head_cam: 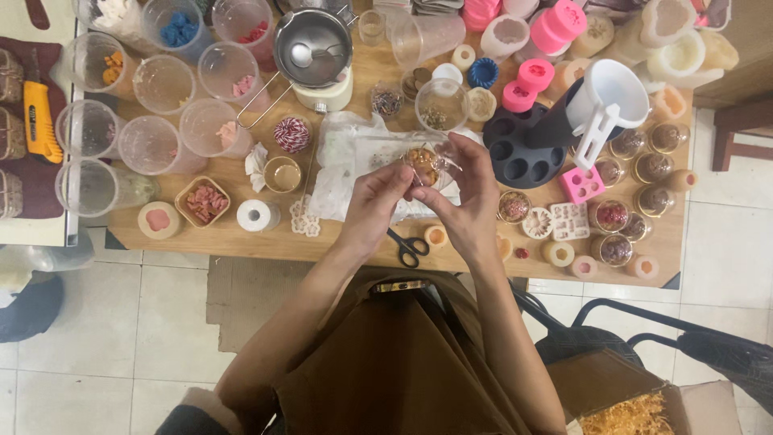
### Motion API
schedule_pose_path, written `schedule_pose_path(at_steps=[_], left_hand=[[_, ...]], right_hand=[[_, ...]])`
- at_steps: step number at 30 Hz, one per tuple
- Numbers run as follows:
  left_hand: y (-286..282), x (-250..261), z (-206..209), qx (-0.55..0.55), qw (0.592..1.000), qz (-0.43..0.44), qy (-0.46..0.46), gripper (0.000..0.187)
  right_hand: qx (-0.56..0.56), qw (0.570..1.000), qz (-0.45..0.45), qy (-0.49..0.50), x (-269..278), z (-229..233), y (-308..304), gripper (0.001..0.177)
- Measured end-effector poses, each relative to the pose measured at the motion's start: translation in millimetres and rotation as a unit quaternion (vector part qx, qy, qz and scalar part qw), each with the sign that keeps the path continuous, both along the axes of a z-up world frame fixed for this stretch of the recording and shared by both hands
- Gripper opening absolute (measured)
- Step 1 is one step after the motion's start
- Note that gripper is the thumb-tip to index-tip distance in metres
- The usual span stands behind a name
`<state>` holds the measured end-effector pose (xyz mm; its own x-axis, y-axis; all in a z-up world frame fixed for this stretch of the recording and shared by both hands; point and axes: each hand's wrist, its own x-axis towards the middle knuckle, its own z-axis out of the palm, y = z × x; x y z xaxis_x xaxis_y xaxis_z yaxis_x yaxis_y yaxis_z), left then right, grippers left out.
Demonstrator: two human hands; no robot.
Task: The person assembles decorative components for candles by placing small flower and fruit-shaped wax pieces into circular containers, using a small wooden tool to adjust their positions, and adding paper packing material to a cardboard box.
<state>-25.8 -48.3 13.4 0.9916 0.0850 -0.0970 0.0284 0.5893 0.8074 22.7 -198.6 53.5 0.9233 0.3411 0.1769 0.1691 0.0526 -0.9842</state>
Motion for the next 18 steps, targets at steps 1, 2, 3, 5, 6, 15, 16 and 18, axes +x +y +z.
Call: schedule_pose_path(at_steps=[1,2,3,5,6,15,16,18], left_hand=[[0.1,-1.6,2.2,0.0,1.0,0.001,-0.001,0.032],[0.4,-2.8,3.5,-0.005,1.0,0.001,0.002,0.032],[0.9,-3.1,4.0,-0.011,1.0,0.0,0.005,0.033],[0.3,-3.6,2.6,-0.043,0.999,0.008,-0.003,0.029],[-0.3,-3.1,1.2,-0.075,0.997,0.014,-0.011,0.025],[3.0,-1.6,-2.1,-0.108,0.994,0.011,-0.006,0.022],[4.0,-1.1,-0.7,-0.108,0.994,0.01,-0.006,0.022],[5.3,-0.9,1.0,-0.151,0.988,-0.006,0.014,0.027]], right_hand=[[0.0,1.0,0.001,-0.001,-0.6,1.0,0.1,0.081],[0.037,0.999,0.022,0.025,-0.2,1.3,0.0,0.08],[0.073,0.995,0.042,0.051,0.5,0.7,-0.1,0.079],[0.076,0.995,0.05,0.048,2.0,-3.6,1.1,0.077],[0.079,0.994,0.056,0.046,3.1,-6.5,1.4,0.075],[-0.006,0.998,0.055,-0.023,1.5,-3.0,1.6,0.096],[-0.006,0.998,0.054,-0.023,2.5,0.2,0.8,0.096],[-0.067,0.995,0.055,-0.044,5.6,5.7,-2.1,0.097]])
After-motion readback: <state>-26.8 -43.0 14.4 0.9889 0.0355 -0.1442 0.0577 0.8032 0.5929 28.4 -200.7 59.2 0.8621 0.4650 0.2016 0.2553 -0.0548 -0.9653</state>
